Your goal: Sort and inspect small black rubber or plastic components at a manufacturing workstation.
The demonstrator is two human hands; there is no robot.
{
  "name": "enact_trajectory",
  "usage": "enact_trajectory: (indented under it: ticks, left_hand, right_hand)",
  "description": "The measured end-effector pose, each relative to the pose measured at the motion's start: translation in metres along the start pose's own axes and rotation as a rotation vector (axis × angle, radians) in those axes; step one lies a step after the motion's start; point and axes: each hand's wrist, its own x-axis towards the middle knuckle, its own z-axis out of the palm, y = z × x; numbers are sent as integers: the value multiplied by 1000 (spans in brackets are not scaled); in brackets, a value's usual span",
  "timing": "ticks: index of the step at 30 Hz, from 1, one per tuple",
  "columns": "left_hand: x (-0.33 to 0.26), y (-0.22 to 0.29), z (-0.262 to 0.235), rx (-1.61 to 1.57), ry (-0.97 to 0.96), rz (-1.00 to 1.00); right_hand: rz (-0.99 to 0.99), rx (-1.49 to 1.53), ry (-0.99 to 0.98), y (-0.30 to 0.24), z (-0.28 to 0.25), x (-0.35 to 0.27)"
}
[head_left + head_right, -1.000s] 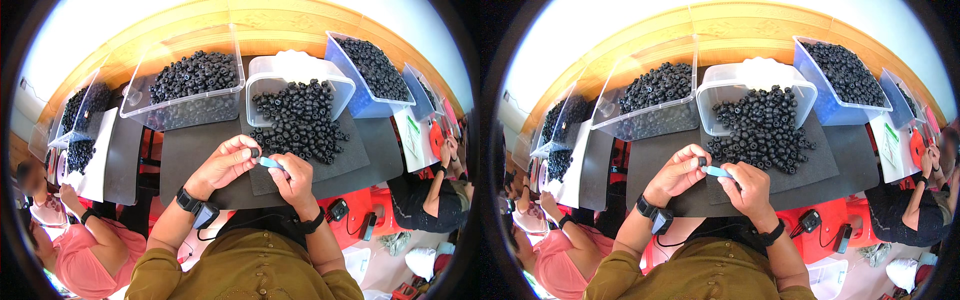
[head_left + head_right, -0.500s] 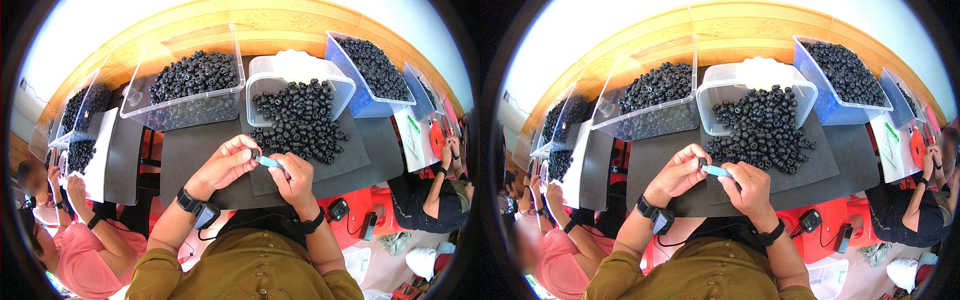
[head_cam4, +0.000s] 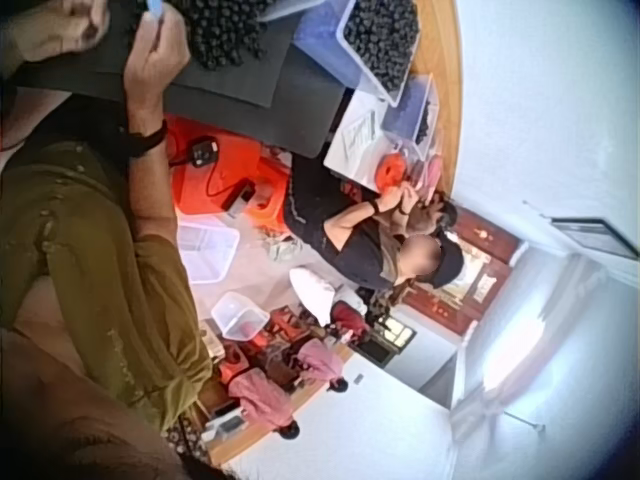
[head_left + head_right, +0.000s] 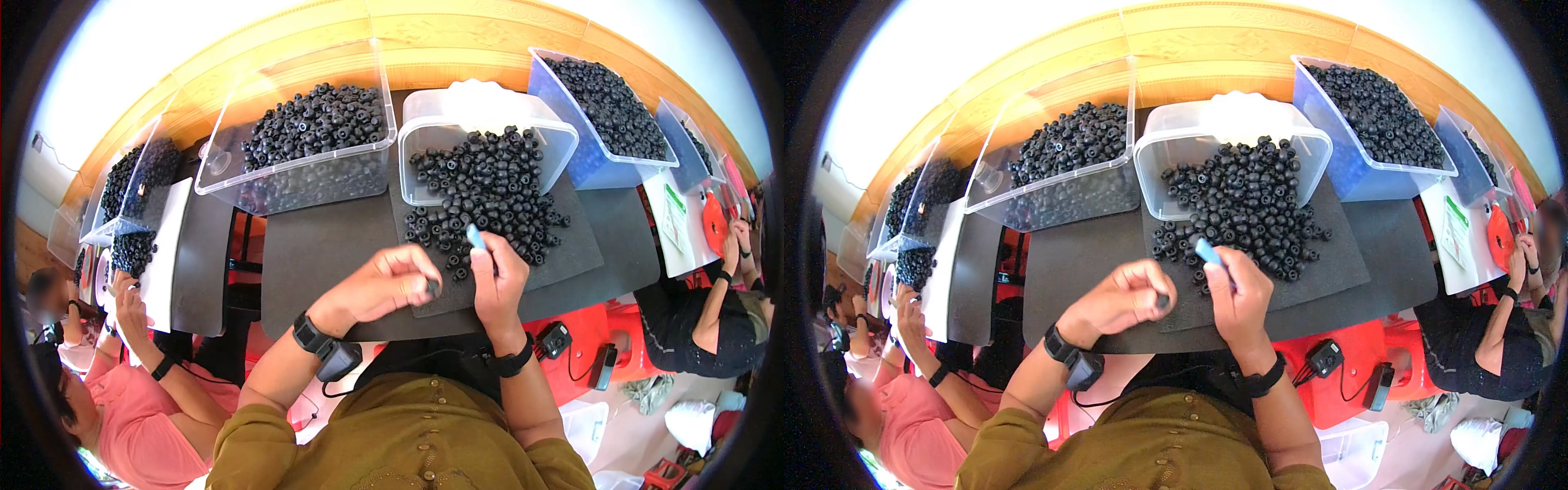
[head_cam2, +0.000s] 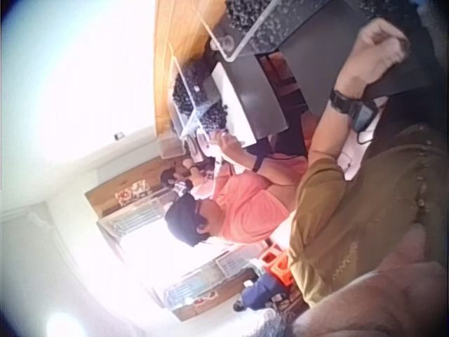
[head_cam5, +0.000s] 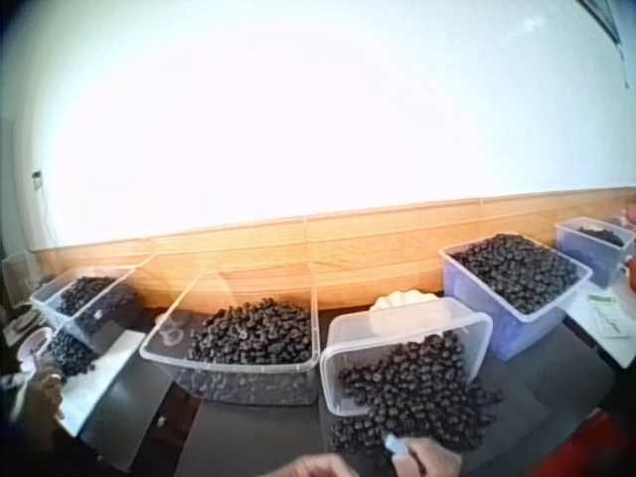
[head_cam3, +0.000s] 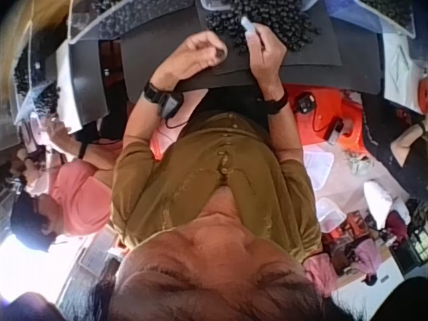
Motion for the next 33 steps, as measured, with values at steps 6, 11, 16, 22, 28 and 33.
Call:
enact_trajectory:
  ticks: [6,11,16,22,28,33]
  left_hand:
    - [7,2,4,-2,178,58]
    - [11,-10,9,114,110,95]
    - [10,-7,9,226,117,75]
    - [10,-9,11,240,102,53]
    - [15,-7,11,66,106,48]
    - [12,2,11,-82,145,96]
  right_hand:
    - [-21,140,-321,-1,-7,-3]
    - [-40,232,-362,2,-5,-1]
    - [5,363,-412,2,-9,2]
    - [76,428,-481,9,-14,3]
    - [161,406,-274,5,-7,-4]
    - [29,265,-166,-2,-5,-3]
